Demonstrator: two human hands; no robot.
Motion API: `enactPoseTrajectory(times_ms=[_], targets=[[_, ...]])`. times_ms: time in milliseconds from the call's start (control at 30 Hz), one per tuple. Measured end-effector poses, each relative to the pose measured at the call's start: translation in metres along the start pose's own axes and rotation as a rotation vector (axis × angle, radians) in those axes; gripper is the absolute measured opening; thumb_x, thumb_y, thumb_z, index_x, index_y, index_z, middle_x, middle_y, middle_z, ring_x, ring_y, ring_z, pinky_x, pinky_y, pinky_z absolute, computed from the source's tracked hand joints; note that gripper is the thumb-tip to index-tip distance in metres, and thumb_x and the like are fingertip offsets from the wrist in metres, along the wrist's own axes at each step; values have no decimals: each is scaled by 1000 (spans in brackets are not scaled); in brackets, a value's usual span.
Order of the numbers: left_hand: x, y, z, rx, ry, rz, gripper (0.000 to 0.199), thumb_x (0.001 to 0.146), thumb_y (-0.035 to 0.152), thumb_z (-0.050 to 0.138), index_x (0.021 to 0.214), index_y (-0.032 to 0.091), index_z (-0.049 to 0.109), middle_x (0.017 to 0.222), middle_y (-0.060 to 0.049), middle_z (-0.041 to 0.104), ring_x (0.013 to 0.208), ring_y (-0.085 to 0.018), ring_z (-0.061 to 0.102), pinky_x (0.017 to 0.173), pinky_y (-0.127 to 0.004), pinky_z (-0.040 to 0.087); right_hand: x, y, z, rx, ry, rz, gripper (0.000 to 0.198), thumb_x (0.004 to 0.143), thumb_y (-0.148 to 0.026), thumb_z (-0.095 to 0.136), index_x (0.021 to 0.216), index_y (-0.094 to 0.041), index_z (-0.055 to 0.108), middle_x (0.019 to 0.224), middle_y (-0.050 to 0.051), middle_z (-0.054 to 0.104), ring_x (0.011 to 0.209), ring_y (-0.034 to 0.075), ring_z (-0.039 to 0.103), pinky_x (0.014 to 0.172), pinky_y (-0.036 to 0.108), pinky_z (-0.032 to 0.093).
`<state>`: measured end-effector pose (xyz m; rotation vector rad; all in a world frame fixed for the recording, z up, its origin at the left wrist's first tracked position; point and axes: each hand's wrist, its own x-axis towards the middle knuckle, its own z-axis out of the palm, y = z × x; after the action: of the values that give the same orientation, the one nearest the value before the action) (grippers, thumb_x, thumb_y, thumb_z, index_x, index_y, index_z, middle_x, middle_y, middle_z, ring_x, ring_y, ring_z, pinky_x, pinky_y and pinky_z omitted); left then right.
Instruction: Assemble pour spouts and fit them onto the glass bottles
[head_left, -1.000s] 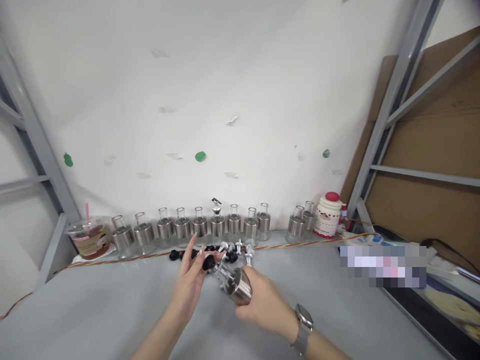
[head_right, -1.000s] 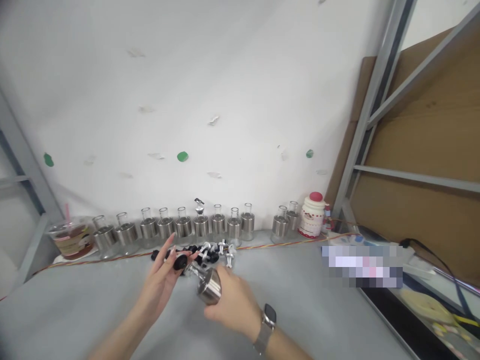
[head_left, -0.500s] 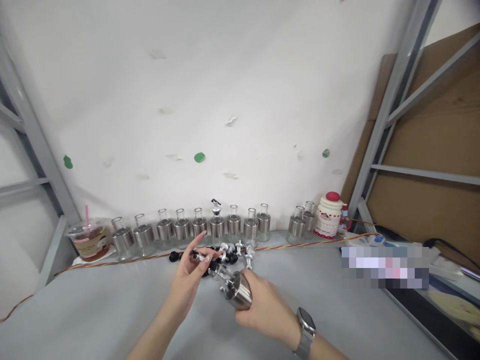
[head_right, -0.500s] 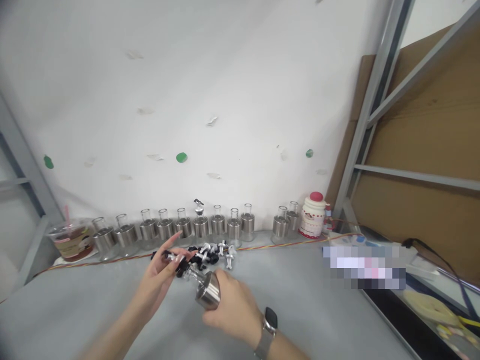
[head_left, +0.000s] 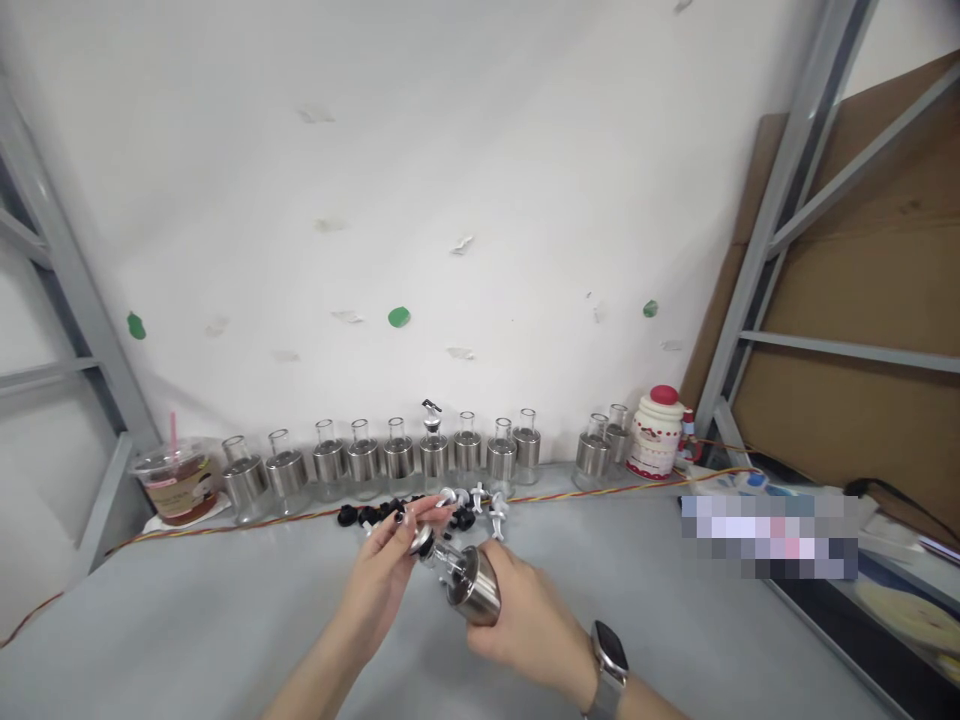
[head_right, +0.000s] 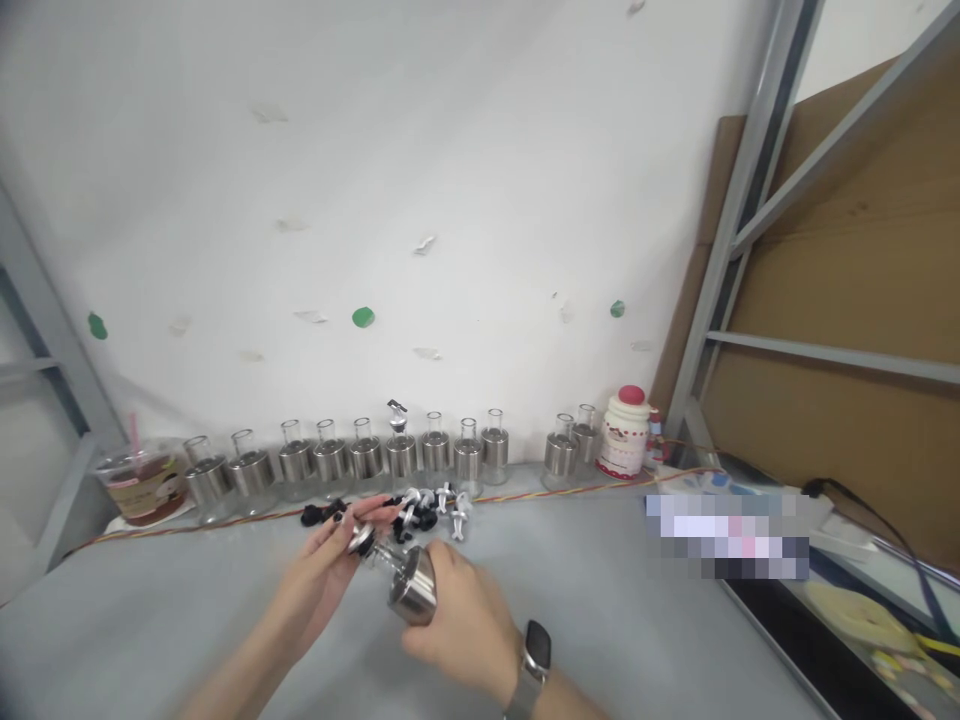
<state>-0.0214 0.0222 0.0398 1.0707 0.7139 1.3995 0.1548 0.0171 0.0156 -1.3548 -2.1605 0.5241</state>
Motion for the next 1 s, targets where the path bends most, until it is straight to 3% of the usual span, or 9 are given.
enactPoseTrajectory(times_ms=[133, 633, 1000], targets=[[-2, -6, 2, -57, 32, -20, 28, 84, 32, 45, 99, 16, 62, 110, -10, 63, 113, -24, 46, 100, -38, 25, -2, -1, 4, -42, 21, 7, 31, 55, -23, 55, 84, -23, 43, 79, -1, 59, 63, 17, 52, 51, 22, 26], [-7, -17, 12, 99, 51, 48, 27, 83, 33, 43, 91, 19, 65, 122, -6, 55, 121, -26, 35, 102, -42, 18, -3, -4, 7, -37, 22, 14, 33, 55, -22, 54, 85, -23, 42, 83, 0, 59, 68, 18, 54, 54, 22, 29], [-7, -22, 13, 71, 98, 54, 29, 82, 35, 45, 79, 18, 67, 114, -8, 61, 118, -27, 40, 101, -42, 18, -3, -7, 7, -49, -24, 42, 34, 53, -20, 55, 83, -22, 41, 78, -1, 60, 62, 16, 52, 50, 22, 25]])
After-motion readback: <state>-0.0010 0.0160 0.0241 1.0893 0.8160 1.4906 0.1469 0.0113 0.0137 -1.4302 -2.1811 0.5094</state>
